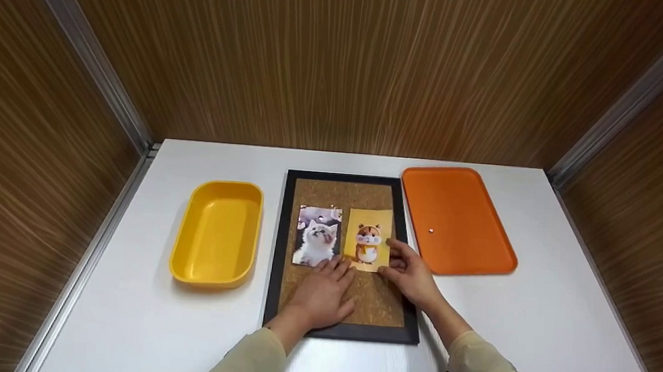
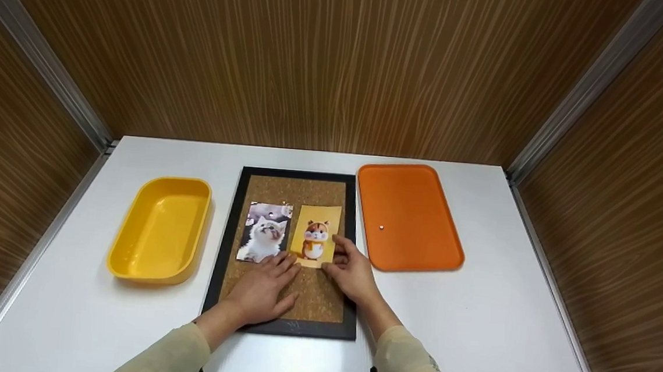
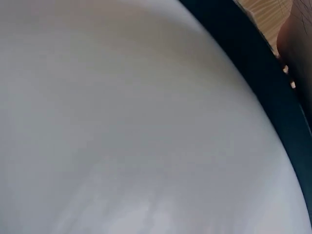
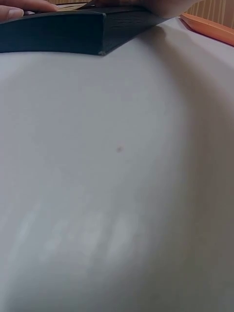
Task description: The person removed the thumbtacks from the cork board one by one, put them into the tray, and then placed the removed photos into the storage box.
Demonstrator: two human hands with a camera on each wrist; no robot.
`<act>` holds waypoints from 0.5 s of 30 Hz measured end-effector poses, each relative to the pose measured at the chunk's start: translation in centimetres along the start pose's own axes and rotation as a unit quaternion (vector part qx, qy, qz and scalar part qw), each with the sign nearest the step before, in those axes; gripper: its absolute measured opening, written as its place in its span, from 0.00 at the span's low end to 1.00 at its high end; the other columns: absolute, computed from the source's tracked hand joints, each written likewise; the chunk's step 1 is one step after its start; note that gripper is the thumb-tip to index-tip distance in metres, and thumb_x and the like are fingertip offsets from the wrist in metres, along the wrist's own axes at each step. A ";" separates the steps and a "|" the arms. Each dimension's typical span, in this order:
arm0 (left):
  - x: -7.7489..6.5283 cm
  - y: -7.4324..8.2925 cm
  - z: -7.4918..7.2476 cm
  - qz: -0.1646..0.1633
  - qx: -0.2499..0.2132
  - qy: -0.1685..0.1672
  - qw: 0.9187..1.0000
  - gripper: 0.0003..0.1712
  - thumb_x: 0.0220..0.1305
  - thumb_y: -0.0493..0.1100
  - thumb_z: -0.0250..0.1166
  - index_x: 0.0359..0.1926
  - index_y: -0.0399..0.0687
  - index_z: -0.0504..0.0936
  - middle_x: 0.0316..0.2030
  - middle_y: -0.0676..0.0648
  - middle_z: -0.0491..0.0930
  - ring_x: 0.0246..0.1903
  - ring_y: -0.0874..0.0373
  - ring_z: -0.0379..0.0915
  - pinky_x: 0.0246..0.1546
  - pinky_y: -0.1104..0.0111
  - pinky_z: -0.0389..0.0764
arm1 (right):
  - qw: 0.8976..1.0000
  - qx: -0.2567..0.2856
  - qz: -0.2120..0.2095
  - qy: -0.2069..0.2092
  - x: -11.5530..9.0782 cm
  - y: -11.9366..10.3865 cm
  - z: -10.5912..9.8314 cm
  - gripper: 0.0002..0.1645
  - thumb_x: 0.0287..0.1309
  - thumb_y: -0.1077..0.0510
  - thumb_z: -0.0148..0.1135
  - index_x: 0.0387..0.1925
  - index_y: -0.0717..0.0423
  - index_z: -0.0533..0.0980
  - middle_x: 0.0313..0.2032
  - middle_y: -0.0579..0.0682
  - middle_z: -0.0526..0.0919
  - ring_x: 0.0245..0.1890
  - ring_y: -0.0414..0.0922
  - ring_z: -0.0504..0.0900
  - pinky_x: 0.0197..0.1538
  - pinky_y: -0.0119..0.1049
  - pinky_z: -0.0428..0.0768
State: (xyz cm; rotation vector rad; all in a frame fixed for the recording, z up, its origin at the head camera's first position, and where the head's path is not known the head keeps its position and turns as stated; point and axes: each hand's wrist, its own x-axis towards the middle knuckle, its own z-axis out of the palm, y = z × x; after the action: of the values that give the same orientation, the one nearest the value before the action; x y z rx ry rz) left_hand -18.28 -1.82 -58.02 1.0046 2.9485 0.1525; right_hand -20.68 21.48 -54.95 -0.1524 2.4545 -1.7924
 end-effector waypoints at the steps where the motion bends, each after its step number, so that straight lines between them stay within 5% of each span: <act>1: 0.0 0.1 -0.2 -0.002 -0.001 -0.001 1.000 0.39 0.80 0.65 0.47 0.79 0.47 0.69 0.79 0.43 0.65 0.80 0.44 0.55 0.79 0.52 0.59 | 1.000 -0.001 0.000 0.001 0.2 0.5 0.0 0.38 0.60 0.77 0.68 0.71 0.77 0.66 0.55 0.72 0.81 0.45 0.58 0.84 0.43 0.25 0.82; 7: 0.2 0.4 -0.9 -0.023 -0.035 -0.003 0.999 0.39 0.78 0.64 0.53 0.78 0.46 0.71 0.78 0.42 0.67 0.78 0.42 0.59 0.78 0.48 0.60 | 1.000 -0.009 0.002 0.006 1.0 2.8 -0.1 0.39 0.61 0.76 0.69 0.73 0.72 0.67 0.56 0.68 0.82 0.46 0.55 0.84 0.43 0.25 0.82; 15: 0.2 0.7 -1.1 -0.043 -0.063 0.001 0.997 0.39 0.76 0.63 0.57 0.78 0.48 0.71 0.79 0.45 0.65 0.78 0.42 0.59 0.78 0.42 0.58 | 1.000 -0.015 0.006 -0.001 1.1 3.1 -0.3 0.39 0.62 0.72 0.71 0.73 0.68 0.69 0.56 0.64 0.83 0.45 0.49 0.84 0.45 0.28 0.84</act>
State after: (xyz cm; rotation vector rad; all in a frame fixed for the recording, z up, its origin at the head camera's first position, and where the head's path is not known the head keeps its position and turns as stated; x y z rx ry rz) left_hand -18.05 -1.24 -56.81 0.8599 2.9348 0.3323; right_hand -21.86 22.57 -57.81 -0.1403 2.4760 -1.7512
